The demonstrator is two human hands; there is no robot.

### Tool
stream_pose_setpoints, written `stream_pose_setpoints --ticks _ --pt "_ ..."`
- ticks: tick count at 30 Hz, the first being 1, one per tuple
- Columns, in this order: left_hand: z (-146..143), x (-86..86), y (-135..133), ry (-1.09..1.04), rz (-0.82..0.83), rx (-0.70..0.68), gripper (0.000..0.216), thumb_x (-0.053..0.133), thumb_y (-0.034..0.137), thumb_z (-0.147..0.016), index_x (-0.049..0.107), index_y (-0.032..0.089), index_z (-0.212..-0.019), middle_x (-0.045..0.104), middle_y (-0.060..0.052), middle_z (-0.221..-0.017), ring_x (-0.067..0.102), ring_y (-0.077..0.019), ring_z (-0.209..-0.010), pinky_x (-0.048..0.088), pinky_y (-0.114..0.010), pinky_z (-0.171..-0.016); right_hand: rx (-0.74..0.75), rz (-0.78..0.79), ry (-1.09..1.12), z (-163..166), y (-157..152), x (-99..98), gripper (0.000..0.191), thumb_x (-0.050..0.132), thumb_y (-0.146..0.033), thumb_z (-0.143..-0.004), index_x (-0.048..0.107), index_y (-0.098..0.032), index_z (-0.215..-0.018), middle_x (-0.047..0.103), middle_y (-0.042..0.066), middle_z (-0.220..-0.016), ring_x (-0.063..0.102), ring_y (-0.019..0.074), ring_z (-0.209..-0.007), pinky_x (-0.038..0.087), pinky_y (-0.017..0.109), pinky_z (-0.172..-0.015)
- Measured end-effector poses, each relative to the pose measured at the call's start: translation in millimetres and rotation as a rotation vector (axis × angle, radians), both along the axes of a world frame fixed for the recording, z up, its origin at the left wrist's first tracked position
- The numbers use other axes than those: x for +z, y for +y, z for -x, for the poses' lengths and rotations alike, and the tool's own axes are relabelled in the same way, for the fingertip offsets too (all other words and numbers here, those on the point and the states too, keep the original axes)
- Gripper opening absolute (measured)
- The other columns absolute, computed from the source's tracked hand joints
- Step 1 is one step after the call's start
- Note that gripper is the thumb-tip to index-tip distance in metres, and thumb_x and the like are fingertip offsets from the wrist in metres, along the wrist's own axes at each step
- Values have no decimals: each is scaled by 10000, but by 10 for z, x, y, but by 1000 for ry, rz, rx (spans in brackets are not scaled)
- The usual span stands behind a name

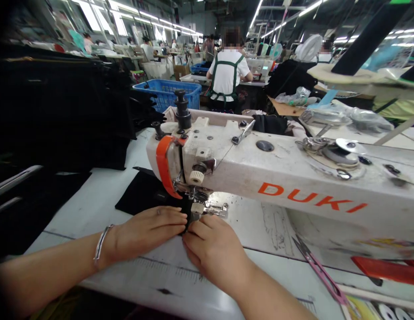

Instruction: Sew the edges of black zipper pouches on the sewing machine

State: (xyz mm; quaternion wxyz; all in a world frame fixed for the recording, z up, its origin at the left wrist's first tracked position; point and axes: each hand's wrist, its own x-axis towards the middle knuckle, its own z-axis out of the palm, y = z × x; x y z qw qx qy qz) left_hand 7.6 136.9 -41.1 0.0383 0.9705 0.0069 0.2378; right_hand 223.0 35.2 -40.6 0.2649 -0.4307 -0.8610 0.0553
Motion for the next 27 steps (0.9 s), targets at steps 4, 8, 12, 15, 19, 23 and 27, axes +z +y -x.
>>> stream_pose_setpoints --ticks 4,8,12,15,19,23,27 --pt "5 18 -5 26 51 -1 217 455 89 -982 592 118 -1148 667 -70 -1122 579 -172 -1121 475 -332 -1045 -10 12 -15 -19 0 10 162 527 -201 -966 684 -205 -1007 651 45 -877 541 193 -809 467 352 -737" --pt "35 -71 3 131 85 73 248 488 113 -976 606 174 -1186 656 -60 -1132 583 -183 -1085 493 -354 -998 -23 16 -24 -21 -3 30 161 531 -204 -961 686 -212 -1005 643 46 -863 538 197 -797 466 352 -725" --pt "64 -109 14 120 48 55 252 513 96 -960 605 163 -1185 660 -47 -1158 583 -161 -1106 476 -341 -1045 -33 27 -9 -16 -21 35 157 537 -194 -953 682 -212 -1011 653 54 -940 560 202 -841 479 359 -752" --pt "74 -90 34 81 35 27 220 518 90 -958 614 154 -1145 675 -30 -1155 604 -149 -1093 471 -320 -1061 -40 48 14 -11 -42 23 163 539 -187 -948 654 -200 -1063 652 65 -1113 577 212 -941 490 380 -821" --pt "57 -66 83 67 61 22 205 476 119 -989 627 167 -1120 685 -15 -1161 623 -132 -1078 459 -288 -1075 -41 62 40 -2 -43 4 246 536 -190 -951 593 -182 -1191 655 58 -1179 583 217 -982 501 395 -861" --pt "14 -73 162 130 86 26 202 486 138 -990 629 165 -1130 680 -16 -1178 607 -134 -1123 431 -284 -1101 -76 37 34 14 -8 -8 254 558 -193 -932 602 -179 -1182 663 69 -1182 590 240 -993 515 416 -858" --pt "-40 -72 253 151 115 49 216 509 127 -969 641 160 -1136 685 -35 -1161 598 -147 -1145 421 -283 -1107 -112 31 11 17 15 -17 296 576 -197 -908 601 -163 -1201 651 86 -1216 589 265 -1015 523 446 -873"
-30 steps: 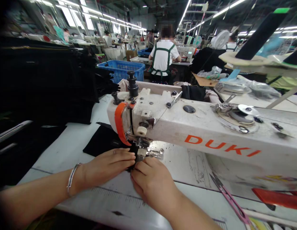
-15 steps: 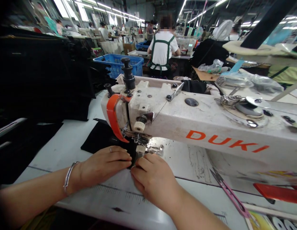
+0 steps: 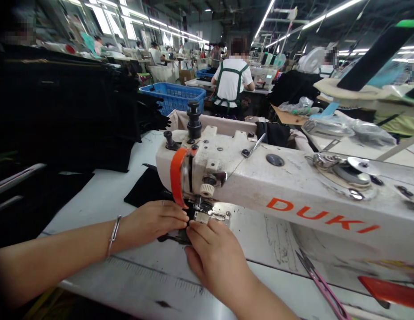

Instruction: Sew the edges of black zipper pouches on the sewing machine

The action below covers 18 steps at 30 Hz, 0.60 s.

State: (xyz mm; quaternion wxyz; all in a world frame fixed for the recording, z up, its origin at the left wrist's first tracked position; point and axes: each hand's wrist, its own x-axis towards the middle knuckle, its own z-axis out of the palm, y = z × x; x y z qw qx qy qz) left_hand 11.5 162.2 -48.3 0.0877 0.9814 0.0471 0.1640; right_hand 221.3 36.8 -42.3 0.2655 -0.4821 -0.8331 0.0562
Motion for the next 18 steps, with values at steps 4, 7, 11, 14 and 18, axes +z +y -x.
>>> stream_pose_setpoints --ticks 4,7,11,14,18 --pt "-60 14 80 -48 32 7 211 486 134 -984 655 165 -1108 700 -25 -1124 619 -150 -1105 432 -291 -1085 -42 9 -4 -5 10 -18 351 574 -208 -895 591 -139 -1239 639 105 -1233 578 281 -1042 519 478 -908" --pt "-101 19 136 -85 29 34 220 460 160 -1002 673 163 -1061 703 -22 -1104 635 -158 -1068 479 -293 -1010 -67 24 -16 -3 23 -35 367 579 -211 -883 598 -137 -1241 631 108 -1241 569 297 -1056 517 499 -914" --pt "-156 10 221 -88 56 93 229 478 197 -1002 706 184 -1015 708 -25 -1094 653 -160 -1026 502 -293 -961 -70 33 -30 4 37 -45 363 576 -212 -878 609 -129 -1231 618 112 -1262 559 310 -1065 511 506 -922" --pt "-200 10 283 -68 87 154 198 528 226 -985 723 209 -1010 722 -19 -1044 669 -164 -974 516 -290 -930 -63 39 -43 3 38 -40 371 563 -211 -887 603 -137 -1248 616 104 -1276 562 304 -1051 509 505 -919" --pt "-239 27 330 -69 80 206 190 551 241 -973 737 206 -968 724 -25 -998 659 -188 -1001 515 -292 -923 -71 61 -56 0 40 -39 383 562 -221 -893 597 -159 -1269 614 89 -1286 561 298 -1054 503 510 -920"
